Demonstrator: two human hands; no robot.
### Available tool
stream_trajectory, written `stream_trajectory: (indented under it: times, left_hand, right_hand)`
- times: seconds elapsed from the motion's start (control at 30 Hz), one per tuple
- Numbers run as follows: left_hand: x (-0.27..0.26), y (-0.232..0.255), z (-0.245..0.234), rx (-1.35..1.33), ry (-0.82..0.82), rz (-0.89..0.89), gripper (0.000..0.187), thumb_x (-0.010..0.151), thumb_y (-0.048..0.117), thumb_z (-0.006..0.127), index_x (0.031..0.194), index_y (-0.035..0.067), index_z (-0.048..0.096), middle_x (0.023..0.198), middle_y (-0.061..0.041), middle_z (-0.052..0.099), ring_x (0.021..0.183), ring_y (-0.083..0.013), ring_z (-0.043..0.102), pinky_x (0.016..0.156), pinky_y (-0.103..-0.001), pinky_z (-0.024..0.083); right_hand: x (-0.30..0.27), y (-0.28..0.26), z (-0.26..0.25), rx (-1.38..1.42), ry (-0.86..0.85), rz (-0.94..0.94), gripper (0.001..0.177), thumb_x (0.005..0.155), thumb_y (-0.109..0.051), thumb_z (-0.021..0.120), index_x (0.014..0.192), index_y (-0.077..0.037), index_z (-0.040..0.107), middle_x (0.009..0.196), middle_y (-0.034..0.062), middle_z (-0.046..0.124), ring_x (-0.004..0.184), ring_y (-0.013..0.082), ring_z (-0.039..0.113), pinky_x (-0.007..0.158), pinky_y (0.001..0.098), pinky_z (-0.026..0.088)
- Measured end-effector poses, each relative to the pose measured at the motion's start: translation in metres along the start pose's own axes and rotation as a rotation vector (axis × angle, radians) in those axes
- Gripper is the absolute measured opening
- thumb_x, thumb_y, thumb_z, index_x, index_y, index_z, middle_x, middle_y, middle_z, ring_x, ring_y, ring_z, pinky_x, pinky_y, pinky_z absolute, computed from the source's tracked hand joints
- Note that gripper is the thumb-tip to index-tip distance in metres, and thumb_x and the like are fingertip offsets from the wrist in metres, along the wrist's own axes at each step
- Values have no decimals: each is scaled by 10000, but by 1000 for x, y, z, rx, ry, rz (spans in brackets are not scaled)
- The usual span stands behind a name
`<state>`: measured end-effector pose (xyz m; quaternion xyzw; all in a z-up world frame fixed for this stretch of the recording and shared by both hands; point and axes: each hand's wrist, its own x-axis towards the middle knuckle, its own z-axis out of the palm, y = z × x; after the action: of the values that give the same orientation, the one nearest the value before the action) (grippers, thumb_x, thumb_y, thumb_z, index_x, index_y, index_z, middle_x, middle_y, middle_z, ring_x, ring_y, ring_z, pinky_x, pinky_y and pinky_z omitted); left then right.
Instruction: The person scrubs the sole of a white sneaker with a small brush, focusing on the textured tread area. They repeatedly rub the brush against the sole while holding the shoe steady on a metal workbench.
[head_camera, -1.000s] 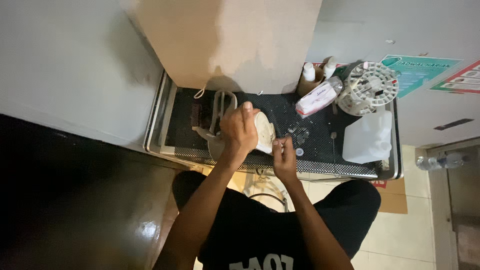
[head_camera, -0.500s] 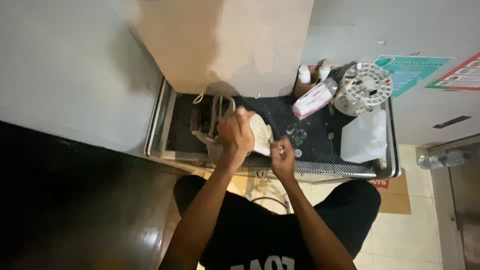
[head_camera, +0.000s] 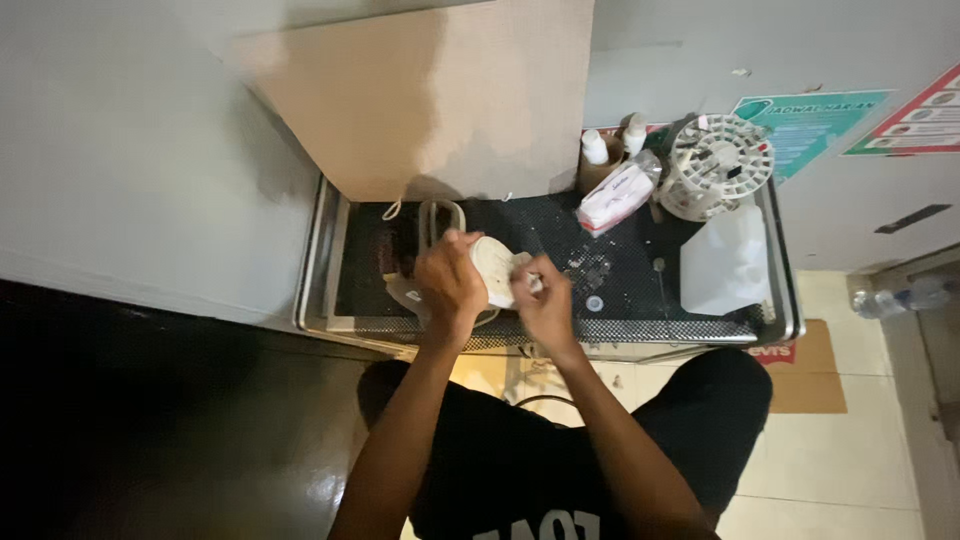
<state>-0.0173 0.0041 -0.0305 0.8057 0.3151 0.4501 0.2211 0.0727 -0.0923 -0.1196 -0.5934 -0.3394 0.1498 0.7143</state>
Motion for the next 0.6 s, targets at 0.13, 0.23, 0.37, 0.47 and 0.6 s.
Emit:
stream_trajectory:
  times: [0.13, 0.23, 0.37, 0.47, 0.6]
  left_hand:
    - [-5, -8, 0, -91, 13, -82, 617, 1057, 290, 231, 811, 98, 764, 721, -156, 730, 708, -391, 706, 647, -417, 523]
    - [-12, -3, 4, -85, 13, -62, 571, 1064, 236, 264, 831, 61, 755, 736, -191, 724, 726, -420, 700, 660, -450, 527]
    - [-3, 3, 2, -32, -10, -45, 528, 1049, 253, 306, 812, 94, 749, 732, -168, 726, 715, -404, 705, 638, -459, 526]
    - [-2, -5, 6, -66, 26, -50, 515, 1043, 240, 324, 797, 113, 758, 720, -148, 728, 722, -398, 706, 638, -437, 530]
    - [-3, 4, 2, -131, 55, -71, 518, 1035, 245, 339, 783, 106, 769, 731, -132, 741, 723, -394, 712, 643, -415, 537]
  right_hand:
    - [-10, 82, -29, -202, 35, 140, 74, 889, -44, 654, 828, -20, 619, 649, 214, 545, 581, 234, 479, 529, 371, 368]
    - [-18, 61, -31, -70, 26, 181, 113, 935, -29, 557, 832, -30, 602, 625, 164, 548, 595, 197, 465, 539, 345, 398]
    - [-9, -9, -12, 32, -106, 154, 127, 983, -78, 578, 861, -47, 594, 584, 50, 534, 530, 108, 427, 497, 258, 369]
    - [-7, 4, -9, 42, -75, 135, 138, 1017, -112, 551, 904, -43, 590, 610, 66, 544, 551, 121, 457, 533, 270, 390]
    - [-19, 61, -25, -112, 46, 155, 198, 1049, -227, 543, 1048, -31, 570, 942, 224, 707, 749, 255, 611, 720, 427, 488]
